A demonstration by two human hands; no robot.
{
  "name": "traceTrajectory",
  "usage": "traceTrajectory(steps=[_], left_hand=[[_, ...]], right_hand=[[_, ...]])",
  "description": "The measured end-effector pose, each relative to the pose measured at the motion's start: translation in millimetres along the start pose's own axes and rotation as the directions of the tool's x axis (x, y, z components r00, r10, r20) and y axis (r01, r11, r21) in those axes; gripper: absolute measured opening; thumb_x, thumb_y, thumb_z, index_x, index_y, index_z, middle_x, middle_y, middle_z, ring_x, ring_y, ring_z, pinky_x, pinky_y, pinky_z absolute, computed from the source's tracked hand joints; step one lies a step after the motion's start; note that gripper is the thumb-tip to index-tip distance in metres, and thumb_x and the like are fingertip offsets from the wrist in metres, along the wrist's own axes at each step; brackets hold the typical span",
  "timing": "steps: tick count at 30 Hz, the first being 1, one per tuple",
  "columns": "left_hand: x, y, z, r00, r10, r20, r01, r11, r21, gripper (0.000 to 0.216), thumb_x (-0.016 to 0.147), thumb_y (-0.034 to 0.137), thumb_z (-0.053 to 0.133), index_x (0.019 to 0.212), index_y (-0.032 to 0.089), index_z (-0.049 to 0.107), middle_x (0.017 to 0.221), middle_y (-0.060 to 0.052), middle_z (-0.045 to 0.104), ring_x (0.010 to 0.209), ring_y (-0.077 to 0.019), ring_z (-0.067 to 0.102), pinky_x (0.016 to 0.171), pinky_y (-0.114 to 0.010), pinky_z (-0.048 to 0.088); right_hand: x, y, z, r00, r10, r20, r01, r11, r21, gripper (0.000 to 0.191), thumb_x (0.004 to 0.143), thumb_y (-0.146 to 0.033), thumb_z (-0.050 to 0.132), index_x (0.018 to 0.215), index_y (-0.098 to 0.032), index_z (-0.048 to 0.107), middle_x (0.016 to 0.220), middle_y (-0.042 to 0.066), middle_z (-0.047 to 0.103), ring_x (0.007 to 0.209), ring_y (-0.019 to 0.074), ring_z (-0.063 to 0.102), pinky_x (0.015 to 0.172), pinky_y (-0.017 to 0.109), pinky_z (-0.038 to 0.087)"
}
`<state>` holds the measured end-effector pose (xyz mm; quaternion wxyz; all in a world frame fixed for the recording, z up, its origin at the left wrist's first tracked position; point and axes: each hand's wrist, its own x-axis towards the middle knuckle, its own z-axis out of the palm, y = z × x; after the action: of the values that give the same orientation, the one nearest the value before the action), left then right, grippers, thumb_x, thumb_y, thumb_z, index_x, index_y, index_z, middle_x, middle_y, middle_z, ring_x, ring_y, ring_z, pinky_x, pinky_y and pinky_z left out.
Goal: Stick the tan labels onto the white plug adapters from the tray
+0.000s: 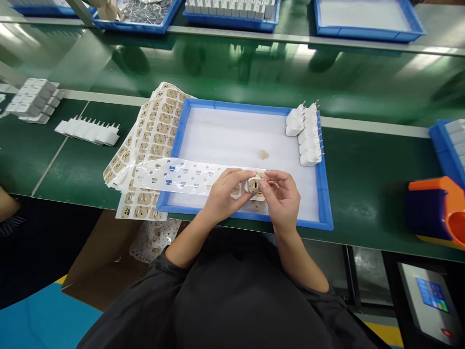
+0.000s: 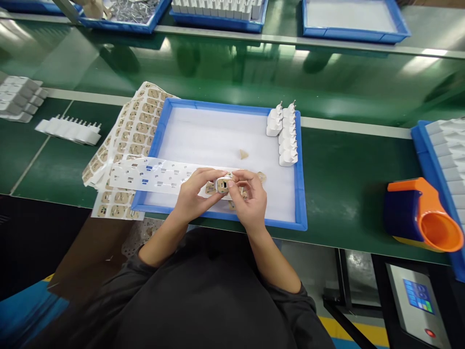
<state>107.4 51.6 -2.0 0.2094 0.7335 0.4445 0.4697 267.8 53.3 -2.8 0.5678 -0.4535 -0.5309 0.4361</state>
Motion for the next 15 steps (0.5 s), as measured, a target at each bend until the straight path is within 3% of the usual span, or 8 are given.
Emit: traceTrajectory(steps=[11, 15], left_hand=[[0.5, -0.7, 0.6, 0.999, 0.031, -0.014, -0.031, 0.999, 0.022, 0.036, 0.089, 0.018, 0.071, 0.124, 0.023, 0.064, 0.114, -0.007, 0.074, 0.108, -0.0205, 0.066, 0.093, -0.036, 0.058], [0.0, -2.0, 1.5, 0.998, 0.050, -0.026, -0.049, 0.997, 0.052, 0.035, 0.089, 0.017, 0.070, 0.124, 0.023, 0.064, 0.113, -0.007, 0.075, 0.108, -0.0204, 0.067, 0.093, -0.036, 0.059]], right_hand=[[-0.8, 3.8, 3.1, 0.989, -0.141, -0.036, 0.134, 0.979, -0.152, 0.022, 0.089, -0.023, 0.071, 0.110, -0.026, 0.068, 0.091, 0.000, 0.067, 0.081, 0.0149, 0.065, 0.074, 0.032, 0.058], [-1.0, 3.5, 4.3, 0.976, -0.214, -0.030, 0.197, 0.938, -0.286, 0.022, 0.090, -0.021, 0.069, 0.111, -0.026, 0.067, 0.093, 0.001, 0.068, 0.080, 0.0165, 0.065, 0.072, 0.034, 0.059]])
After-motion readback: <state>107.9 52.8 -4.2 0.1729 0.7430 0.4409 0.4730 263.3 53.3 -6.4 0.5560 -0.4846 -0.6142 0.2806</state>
